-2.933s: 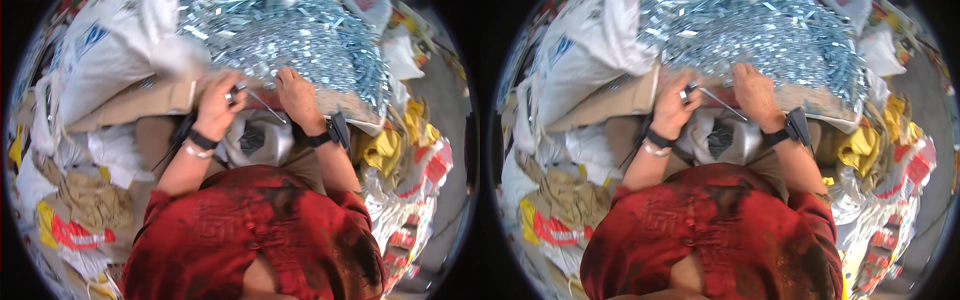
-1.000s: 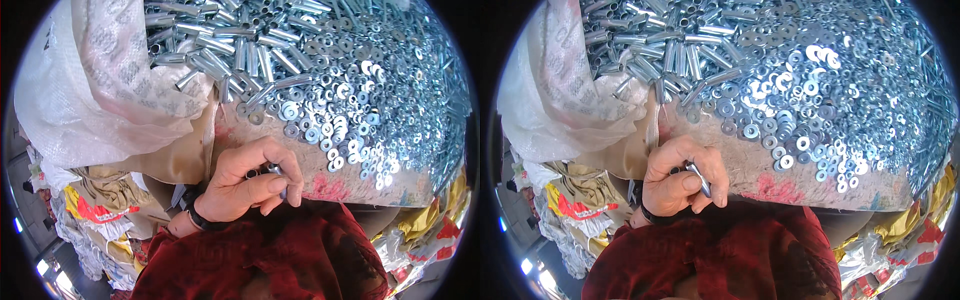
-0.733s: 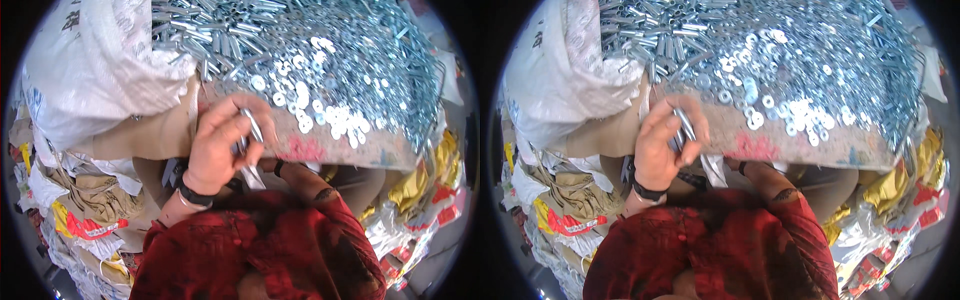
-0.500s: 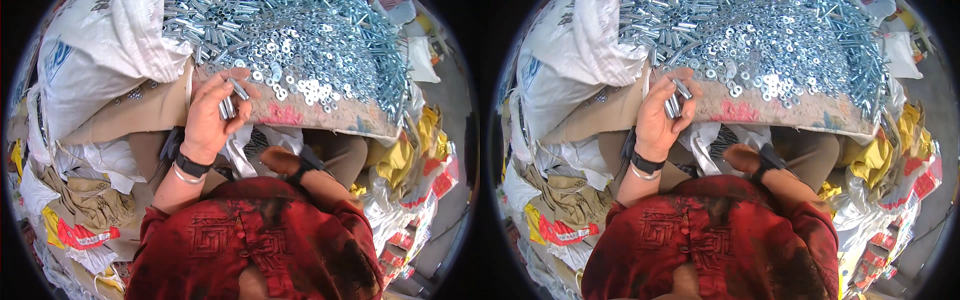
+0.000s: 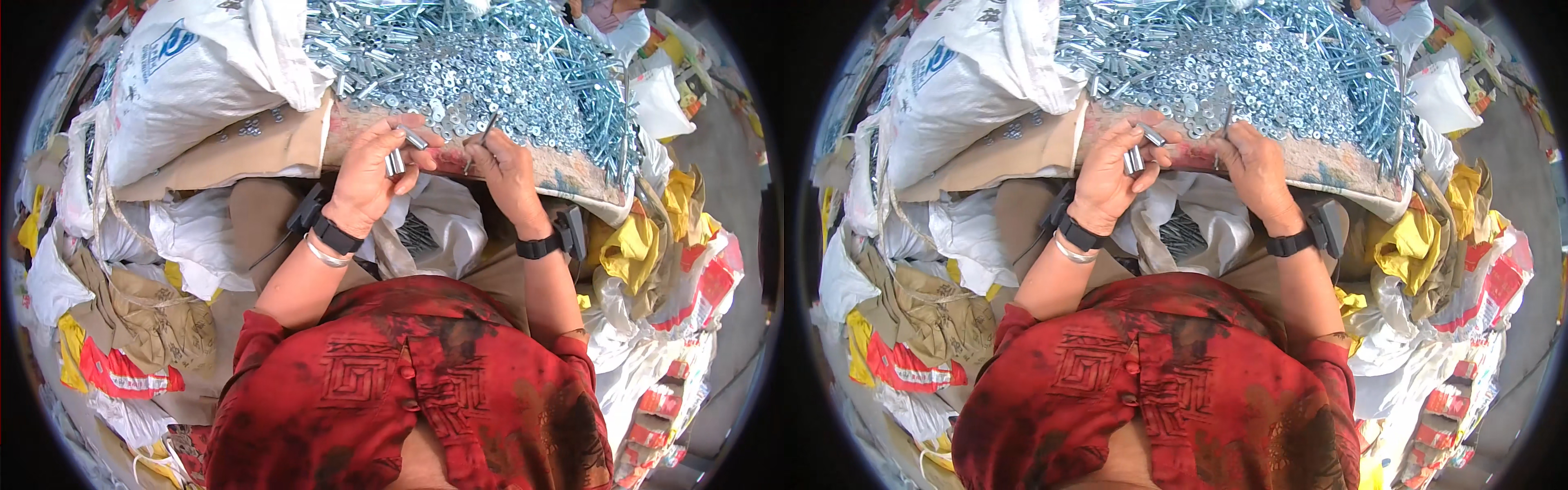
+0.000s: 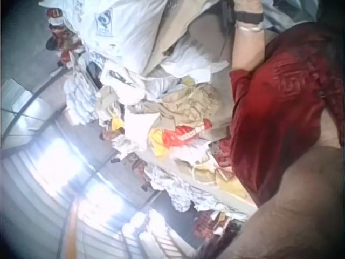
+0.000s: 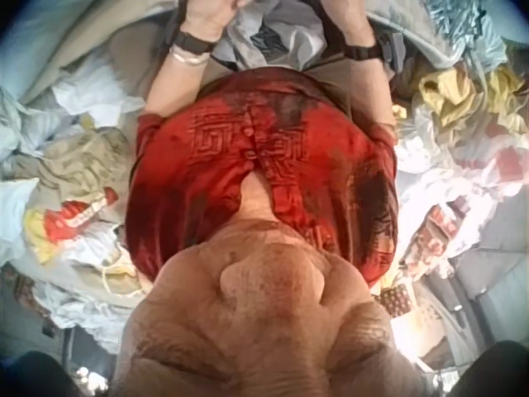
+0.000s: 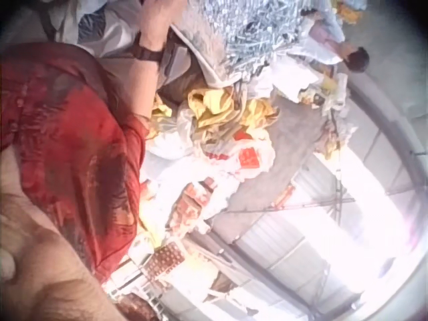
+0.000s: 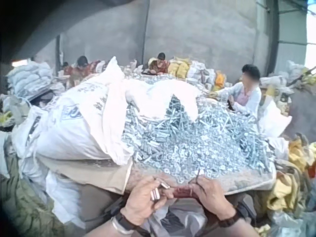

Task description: Sliding washers onto long metal bolts or screws from a large pile of hardware.

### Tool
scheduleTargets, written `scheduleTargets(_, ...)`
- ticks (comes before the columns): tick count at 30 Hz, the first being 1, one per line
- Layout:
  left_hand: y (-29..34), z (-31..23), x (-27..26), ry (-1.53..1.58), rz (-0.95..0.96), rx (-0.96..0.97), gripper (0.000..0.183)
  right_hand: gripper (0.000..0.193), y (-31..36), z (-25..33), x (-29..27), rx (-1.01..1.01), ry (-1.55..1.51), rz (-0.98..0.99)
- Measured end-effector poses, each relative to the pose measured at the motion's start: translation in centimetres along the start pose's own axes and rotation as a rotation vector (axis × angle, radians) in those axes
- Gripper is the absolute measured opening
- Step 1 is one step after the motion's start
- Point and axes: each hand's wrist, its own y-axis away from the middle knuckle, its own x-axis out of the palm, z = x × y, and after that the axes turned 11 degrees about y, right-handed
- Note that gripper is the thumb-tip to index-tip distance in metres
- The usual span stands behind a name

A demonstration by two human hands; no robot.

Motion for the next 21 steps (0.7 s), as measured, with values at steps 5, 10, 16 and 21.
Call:
scheduleTargets(5,0.3,-0.7,-1.2,0.088,-0.018,0.04,0.025,0.021,0.3,4.3,-2.8,0.32,-0.193,0.244)
scheduleTargets(10,0.0,-0.7,-1.2,0.059,-0.065,0.043,0.022,0.014,2.1,5.8,-2.4,0.074,-0.126,0.209)
scheduleTargets(16,-0.5,-0.7,-1.3,0.054,-0.016,0.077,0.021,0.016,1.2,6.6,-2.4,0.262,-0.265,0.259)
scheduleTargets(21,-0.5,-1.4,-1.5,-0.1,0.047,0.056,0.025,0.016,0.9,6.6,-2.3,0.247,-0.308,0.258)
